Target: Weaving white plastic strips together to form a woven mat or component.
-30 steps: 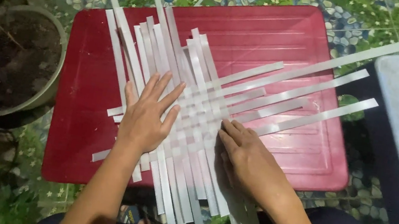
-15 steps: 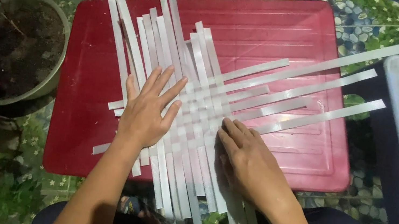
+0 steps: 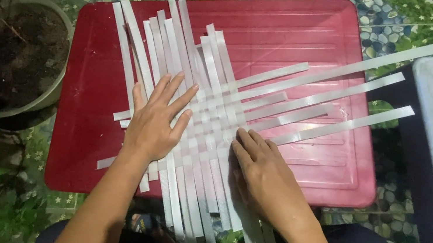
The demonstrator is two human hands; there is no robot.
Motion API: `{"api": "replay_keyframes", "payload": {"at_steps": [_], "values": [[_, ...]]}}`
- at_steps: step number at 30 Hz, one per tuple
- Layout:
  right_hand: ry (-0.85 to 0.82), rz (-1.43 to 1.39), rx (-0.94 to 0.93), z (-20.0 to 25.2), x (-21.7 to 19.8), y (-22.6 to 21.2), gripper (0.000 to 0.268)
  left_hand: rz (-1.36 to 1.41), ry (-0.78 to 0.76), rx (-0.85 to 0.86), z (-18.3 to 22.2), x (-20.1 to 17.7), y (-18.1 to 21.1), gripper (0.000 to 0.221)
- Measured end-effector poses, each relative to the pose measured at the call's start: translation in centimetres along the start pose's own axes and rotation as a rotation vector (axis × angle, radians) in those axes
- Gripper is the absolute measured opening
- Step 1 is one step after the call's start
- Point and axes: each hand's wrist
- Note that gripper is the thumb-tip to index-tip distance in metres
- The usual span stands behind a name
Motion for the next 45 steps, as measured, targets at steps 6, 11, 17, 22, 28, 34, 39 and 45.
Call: {"api": "replay_keyframes", "payload": {"at_steps": [6, 11, 17, 22, 28, 34, 39, 45], "values": [[-0.010, -0.002, -0.005, 0.1, 0.0, -0.2, 0.044, 0.018, -0.003, -0.006, 0.0, 0.0, -0.1, 0.045], [-0.019, 0.013, 0.001, 0.2, 0.4, 0.1, 0.046, 0.003, 0.002, 0.004, 0.0, 0.1, -0.2, 0.045], [-0.018, 0.007, 0.017, 0.1, 0.2, -0.2, 0.046, 0.026, 0.026, 0.015, 0.0, 0.0, -0.1, 0.045], [-0.028, -0.005, 0.005, 0.0, -0.1, -0.3, 0.047, 0.021, 0.026, 0.020, -0.1, 0.1, -0.2, 0.045], [-0.062, 0.001, -0.006, 0.1, -0.4, -0.2, 0.050, 0.018, 0.021, 0.020, -0.2, 0.2, -0.5, 0.045], [-0.114, -0.020, 0.039, 0.0, -1.3, -0.5, 0.061, 0.018, 0.025, 0.019, -0.2, 0.1, -0.5, 0.045], [-0.117, -0.017, 0.040, 0.0, -1.0, -0.3, 0.061, 0.038, 0.026, 0.011, -0.2, 0.1, -0.5, 0.045], [-0.120, -0.023, 0.052, 0.1, -1.1, 0.2, 0.075, 0.028, 0.030, 0.008, -0.3, 0.3, -0.6, 0.044]]}}
Point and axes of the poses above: each hand's wrist, its own z-axis away from the middle knuckle, its own x-axis out of the palm, y = z × x
